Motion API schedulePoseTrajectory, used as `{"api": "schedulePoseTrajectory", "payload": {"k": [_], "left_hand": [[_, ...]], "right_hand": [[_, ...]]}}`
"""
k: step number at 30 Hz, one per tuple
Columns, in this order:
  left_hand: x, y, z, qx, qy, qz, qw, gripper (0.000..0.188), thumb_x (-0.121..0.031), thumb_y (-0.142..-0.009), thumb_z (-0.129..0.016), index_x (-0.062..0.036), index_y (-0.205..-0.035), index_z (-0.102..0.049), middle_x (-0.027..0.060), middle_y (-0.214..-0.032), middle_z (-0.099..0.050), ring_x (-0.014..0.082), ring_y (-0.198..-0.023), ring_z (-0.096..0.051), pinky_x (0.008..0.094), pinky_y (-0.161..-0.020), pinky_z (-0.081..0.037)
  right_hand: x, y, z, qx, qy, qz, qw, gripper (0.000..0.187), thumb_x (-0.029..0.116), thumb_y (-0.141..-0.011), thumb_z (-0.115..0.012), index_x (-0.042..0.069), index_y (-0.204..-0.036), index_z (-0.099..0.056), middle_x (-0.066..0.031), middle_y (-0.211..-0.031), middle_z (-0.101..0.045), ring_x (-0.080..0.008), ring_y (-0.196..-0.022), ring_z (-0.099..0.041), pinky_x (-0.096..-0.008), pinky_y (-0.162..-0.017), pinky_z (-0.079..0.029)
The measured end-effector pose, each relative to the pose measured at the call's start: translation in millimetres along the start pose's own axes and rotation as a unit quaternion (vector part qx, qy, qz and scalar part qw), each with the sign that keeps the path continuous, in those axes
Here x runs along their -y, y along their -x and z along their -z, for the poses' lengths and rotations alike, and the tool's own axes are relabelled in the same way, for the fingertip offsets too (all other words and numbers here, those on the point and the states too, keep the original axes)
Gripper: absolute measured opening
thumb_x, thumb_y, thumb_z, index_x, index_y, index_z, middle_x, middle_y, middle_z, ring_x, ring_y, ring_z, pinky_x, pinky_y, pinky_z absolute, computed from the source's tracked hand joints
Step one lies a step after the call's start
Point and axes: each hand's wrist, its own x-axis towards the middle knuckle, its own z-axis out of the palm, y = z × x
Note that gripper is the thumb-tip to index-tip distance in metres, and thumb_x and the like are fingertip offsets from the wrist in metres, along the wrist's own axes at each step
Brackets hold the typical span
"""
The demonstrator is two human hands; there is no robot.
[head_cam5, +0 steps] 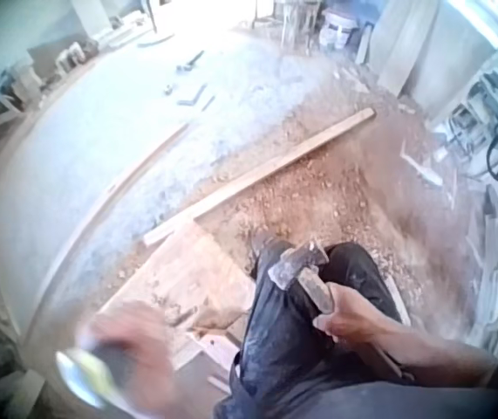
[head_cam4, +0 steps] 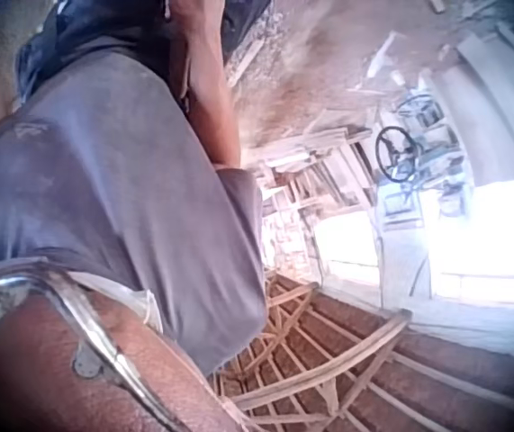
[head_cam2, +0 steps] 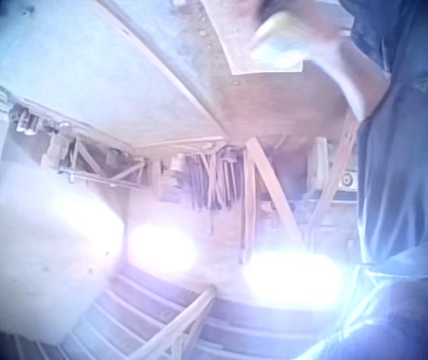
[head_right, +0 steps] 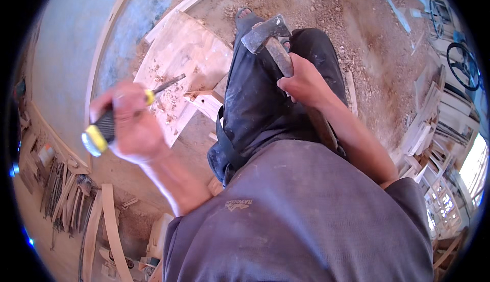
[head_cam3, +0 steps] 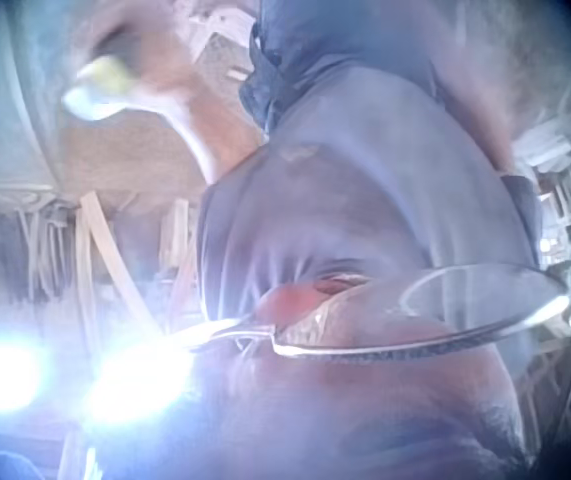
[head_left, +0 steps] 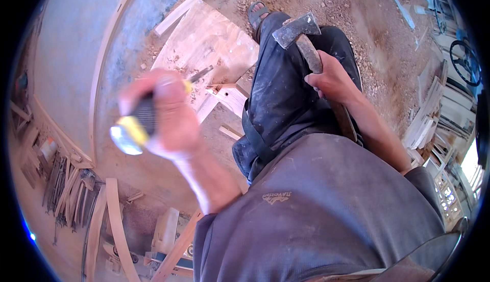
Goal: The person uses a hammer and a chisel to carve a recess in a piece of wood. They hold the chisel handle with one hand and strike it repeatedly with a hammer to remove small chunks and shavings, moving the tool across the wood surface to shape it.
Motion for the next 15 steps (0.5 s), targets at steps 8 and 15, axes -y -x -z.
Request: {"api": "schedulePoseTrajectory", "payload": {"k": [8, 15], "left_hand": [[9, 18, 49, -0.031, 0.055, 0.073, 0.995, 0.027, 0.001, -0.092, -0.069, -0.0111, -0.116, -0.067, 0.0059, -0.098, -0.06, 0.024, -0.093, -0.059, 0.0449, -0.088, -0.052], [27, 33, 42, -0.086, 0.112, 0.086, 0.986, 0.011, -0.002, -0.096, -0.065, -0.0118, -0.09, -0.062, 0.0058, -0.084, -0.055, 0.0192, -0.069, -0.054, 0.0358, -0.063, -0.049]], "right_hand": [[9, -2, 5, 0.009, -0.007, -0.017, 1.0, 0.039, 0.001, -0.084, -0.066, 0.0, -0.121, -0.054, -0.0032, -0.075, -0.059, -0.0118, -0.051, -0.056, -0.0281, -0.045, -0.046], [15, 5, 6, -0.003, 0.039, -0.011, 0.999, 0.034, 0.004, -0.082, -0.066, -0.002, -0.113, -0.055, -0.007, -0.075, -0.06, -0.015, -0.054, -0.059, -0.0313, -0.049, -0.049]]}}
